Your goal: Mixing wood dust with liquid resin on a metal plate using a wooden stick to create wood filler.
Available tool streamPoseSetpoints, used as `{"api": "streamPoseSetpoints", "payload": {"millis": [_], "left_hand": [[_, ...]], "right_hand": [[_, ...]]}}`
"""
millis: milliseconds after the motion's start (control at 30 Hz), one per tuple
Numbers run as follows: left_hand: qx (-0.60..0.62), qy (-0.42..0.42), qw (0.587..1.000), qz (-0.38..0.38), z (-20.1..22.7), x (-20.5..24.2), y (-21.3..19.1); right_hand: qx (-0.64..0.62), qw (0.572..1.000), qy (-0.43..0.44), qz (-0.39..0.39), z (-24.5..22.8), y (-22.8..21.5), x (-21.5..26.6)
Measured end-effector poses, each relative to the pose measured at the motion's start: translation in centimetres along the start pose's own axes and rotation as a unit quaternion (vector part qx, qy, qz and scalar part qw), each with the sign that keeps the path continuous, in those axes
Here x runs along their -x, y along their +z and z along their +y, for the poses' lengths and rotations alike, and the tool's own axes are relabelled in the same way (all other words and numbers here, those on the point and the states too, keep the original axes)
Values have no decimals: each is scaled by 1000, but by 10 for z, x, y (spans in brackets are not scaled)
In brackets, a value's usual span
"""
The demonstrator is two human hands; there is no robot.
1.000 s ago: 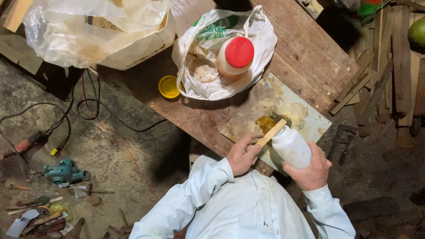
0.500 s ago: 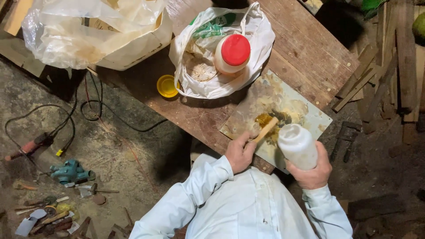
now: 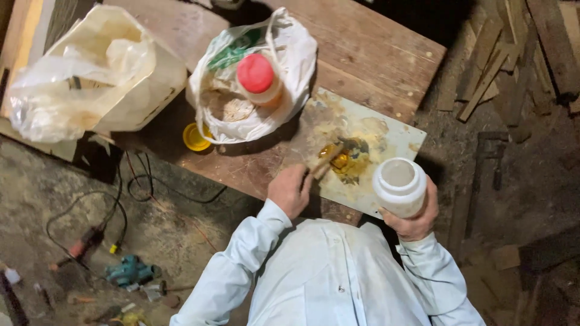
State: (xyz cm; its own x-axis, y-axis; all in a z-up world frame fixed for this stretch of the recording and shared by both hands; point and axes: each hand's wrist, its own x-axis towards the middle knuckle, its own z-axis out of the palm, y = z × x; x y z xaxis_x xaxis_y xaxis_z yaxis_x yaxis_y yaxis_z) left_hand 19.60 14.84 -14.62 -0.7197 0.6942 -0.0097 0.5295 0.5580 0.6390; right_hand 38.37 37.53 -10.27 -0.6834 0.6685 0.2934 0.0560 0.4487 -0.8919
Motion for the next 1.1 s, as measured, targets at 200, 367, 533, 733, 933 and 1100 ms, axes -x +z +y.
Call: {"api": "streamPoseSetpoints", "payload": {"millis": [200, 367, 533, 733, 933, 1100], "left_hand": [[-150, 9, 985, 84, -22, -12, 7], [-115, 55, 968, 217, -43, -11, -46], [-168, 30, 916, 362, -133, -3, -121], [-116, -303, 938, 120, -186, -13, -129], [-204, -77, 934, 283, -190, 6, -133], [11, 226, 974, 28, -30, -5, -184]], "right_hand": [[-12, 992, -124, 13, -11, -5, 0], [-60, 993, -94, 22, -32, 11, 9], [-96, 993, -57, 25, -52, 24, 23], [-139, 988, 22, 61, -63, 39, 39], [37, 989, -108, 98, -67, 67, 35], [38, 980, -192, 24, -102, 91, 18]]}}
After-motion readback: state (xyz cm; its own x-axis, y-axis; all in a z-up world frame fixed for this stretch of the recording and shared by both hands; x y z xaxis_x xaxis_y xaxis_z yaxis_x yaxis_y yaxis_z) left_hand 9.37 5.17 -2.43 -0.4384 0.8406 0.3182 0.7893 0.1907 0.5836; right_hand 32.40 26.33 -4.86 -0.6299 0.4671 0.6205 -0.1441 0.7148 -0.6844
